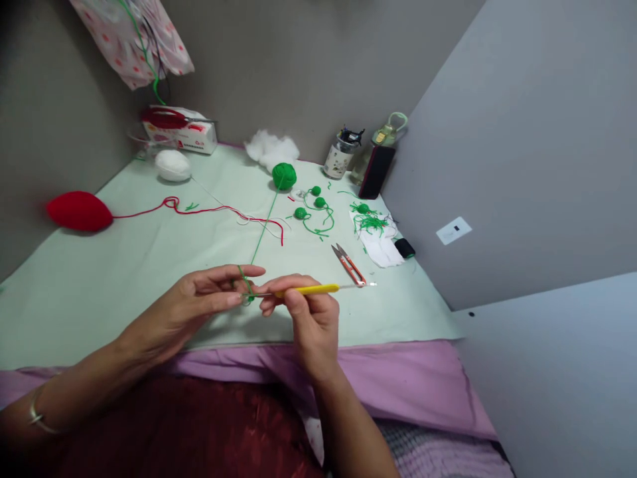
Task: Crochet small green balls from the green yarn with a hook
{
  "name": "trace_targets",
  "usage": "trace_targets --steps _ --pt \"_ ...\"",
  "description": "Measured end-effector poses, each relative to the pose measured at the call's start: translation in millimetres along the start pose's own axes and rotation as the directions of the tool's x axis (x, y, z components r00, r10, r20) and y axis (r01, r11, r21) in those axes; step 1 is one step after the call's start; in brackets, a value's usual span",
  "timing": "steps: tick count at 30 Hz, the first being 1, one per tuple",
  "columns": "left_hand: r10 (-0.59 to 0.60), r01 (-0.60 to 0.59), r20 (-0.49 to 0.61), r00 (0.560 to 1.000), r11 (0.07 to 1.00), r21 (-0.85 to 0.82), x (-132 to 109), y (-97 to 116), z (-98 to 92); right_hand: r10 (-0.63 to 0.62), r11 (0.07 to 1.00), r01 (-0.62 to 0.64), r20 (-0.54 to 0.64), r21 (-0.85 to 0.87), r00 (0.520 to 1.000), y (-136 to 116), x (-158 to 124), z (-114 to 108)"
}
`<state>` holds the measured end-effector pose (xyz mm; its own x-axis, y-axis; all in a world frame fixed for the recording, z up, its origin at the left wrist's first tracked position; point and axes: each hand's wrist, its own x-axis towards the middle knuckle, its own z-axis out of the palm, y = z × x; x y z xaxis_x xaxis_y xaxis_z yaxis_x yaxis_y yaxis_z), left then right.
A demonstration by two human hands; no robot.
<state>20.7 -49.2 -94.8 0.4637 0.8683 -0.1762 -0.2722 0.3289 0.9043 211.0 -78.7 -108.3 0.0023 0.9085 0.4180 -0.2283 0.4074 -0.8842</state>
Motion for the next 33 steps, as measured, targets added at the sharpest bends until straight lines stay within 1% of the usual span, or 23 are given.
trace_targets --steps 2,4,5,7,8,9,10,11,12,14,16,18,19,20,21,22,23,25,26,27,28,29,33 --pt "0.005 -0.005 -0.015 1.0 1.0 0.0 0 0 0.9 -0.032 0.997 0.032 0.007 -0.072 0.999 -2 0 -2" --pt "0.025 -0.026 -0.031 0.999 1.0 -0.018 -1 -1 2.6 -0.18 0.935 0.193 0.071 -0.298 0.981 -6 -1 -3" --pt "0.036 -0.037 -0.036 0.999 0.999 -0.034 -1 -1 3.5 -0.264 0.849 0.302 0.147 -0.433 0.953 -8 -2 -3" --pt "0.043 -0.045 -0.03 0.999 0.996 -0.077 -2 0 5.2 -0.375 0.581 0.513 0.352 -0.632 0.858 -11 -4 -2" --pt "0.032 -0.034 -0.023 0.999 0.994 -0.1 -3 1 5.8 -0.395 0.443 0.587 0.44 -0.678 0.807 -12 -5 -2" --pt "0.013 -0.015 -0.014 1.0 0.992 -0.122 -3 1 6.2 -0.4 0.338 0.623 0.492 -0.705 0.774 -12 -6 -2" --pt "-0.014 0.013 -0.002 1.0 0.99 -0.141 -3 2 6.2 -0.404 0.282 0.637 0.513 -0.717 0.757 -12 -7 -3" --pt "-0.045 0.046 0.011 0.999 0.987 -0.156 -3 3 5.8 -0.41 0.285 0.633 0.505 -0.72 0.759 -11 -8 -3" --pt "-0.074 0.076 0.023 0.997 0.983 -0.164 -3 4 5.1 -0.409 0.343 0.61 0.472 -0.714 0.781 -10 -8 -4" --pt "-0.103 0.106 0.025 0.994 0.981 -0.163 -2 4 3.0 -0.374 0.557 0.508 0.347 -0.657 0.86 -9 -6 -6" --pt "-0.084 0.082 -0.007 0.996 0.989 -0.119 -1 3 0.7 -0.303 0.774 0.354 0.184 -0.526 0.935 -9 -4 -7" --pt "-0.028 0.026 -0.038 0.999 0.999 -0.042 -2 2 -0.3 -0.2 0.916 0.206 0.053 -0.344 0.978 -9 0 -6" --pt "0.002 -0.002 -0.045 0.999 1.0 -0.002 -2 1 0.1 -0.158 0.95 0.158 0.022 -0.27 0.987 -8 1 -5" --pt "0.032 -0.031 -0.047 0.998 0.999 0.033 -3 1 0.9 -0.132 0.962 0.132 0.018 -0.241 0.991 -7 1 -5" --pt "0.061 -0.058 -0.05 0.997 0.997 0.058 -3 0 2.3 -0.132 0.953 0.136 0.035 -0.269 0.991 -6 0 -4" --pt "0.082 -0.078 -0.053 0.995 0.994 0.075 -4 0 4.1 -0.164 0.919 0.179 0.071 -0.352 0.984 -4 -1 -3" --pt "0.095 -0.09 -0.057 0.994 0.993 0.08 -4 0 5.9 -0.216 0.848 0.248 0.123 -0.468 0.969 -2 -3 -2" --pt "0.083 -0.08 -0.055 0.995 0.996 0.04 -3 -1 9.1 -0.336 0.627 0.417 0.255 -0.658 0.907 2 -7 -1" --pt "0.057 -0.057 -0.048 0.997 0.998 0.0 -3 -1 10.2 -0.385 0.527 0.487 0.315 -0.696 0.867 4 -9 -1" --pt "0.023 -0.024 -0.036 0.999 0.999 -0.045 -2 -2 10.6 -0.417 0.472 0.523 0.343 -0.71 0.842 6 -10 -1" --pt "-0.012 0.01 -0.018 1.0 0.996 -0.09 -2 -2 10.6 -0.435 0.47 0.528 0.334 -0.708 0.836 6 -10 -1" --pt "-0.043 0.043 0.003 0.999 0.991 -0.123 -1 -2 10.1 -0.435 0.513 0.506 0.298 -0.693 0.85 6 -10 -1" --pt "-0.094 0.1 0.051 0.994 0.983 -0.153 1 1 4.7 -0.322 0.769 0.328 0.111 -0.548 0.94 -2 -4 -2"
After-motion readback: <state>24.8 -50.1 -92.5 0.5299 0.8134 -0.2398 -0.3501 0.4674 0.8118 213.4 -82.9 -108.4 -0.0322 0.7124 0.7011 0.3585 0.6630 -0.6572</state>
